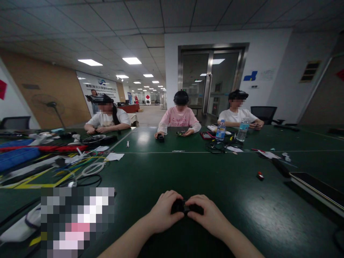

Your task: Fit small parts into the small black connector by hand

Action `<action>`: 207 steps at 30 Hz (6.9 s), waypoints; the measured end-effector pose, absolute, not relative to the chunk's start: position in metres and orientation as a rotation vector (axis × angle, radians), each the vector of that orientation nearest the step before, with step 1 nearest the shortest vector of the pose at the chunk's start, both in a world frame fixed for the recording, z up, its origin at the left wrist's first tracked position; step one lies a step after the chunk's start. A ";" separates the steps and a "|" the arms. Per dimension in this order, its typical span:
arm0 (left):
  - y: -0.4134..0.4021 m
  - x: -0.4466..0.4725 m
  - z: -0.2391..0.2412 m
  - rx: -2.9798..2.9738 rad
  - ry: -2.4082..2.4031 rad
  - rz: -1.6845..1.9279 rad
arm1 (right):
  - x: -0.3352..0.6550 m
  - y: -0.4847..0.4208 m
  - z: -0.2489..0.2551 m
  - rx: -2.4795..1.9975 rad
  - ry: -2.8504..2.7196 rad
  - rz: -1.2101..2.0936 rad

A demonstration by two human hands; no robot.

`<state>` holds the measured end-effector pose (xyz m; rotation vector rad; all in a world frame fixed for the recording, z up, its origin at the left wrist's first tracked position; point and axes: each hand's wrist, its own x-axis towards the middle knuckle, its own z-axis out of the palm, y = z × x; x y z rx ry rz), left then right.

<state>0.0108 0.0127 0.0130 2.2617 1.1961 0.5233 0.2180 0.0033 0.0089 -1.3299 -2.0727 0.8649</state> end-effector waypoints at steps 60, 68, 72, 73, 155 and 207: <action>0.015 0.007 0.013 2.223 1.143 0.530 | 0.217 0.003 0.005 -1.344 -2.083 0.836; 0.015 0.008 0.012 2.245 1.130 0.553 | 0.215 0.002 0.007 -1.361 -2.091 0.823; 0.015 0.008 0.011 2.252 1.109 0.576 | 0.214 0.001 0.008 -1.361 -2.099 0.821; 0.015 0.008 0.010 2.251 1.112 0.583 | 0.214 0.001 0.008 -1.367 -2.101 0.824; 0.012 0.006 0.016 2.208 1.158 0.517 | 0.251 0.015 0.015 -1.217 -1.192 0.851; 0.015 0.012 0.014 2.308 1.157 0.523 | 0.218 0.004 0.006 -1.355 -2.143 0.809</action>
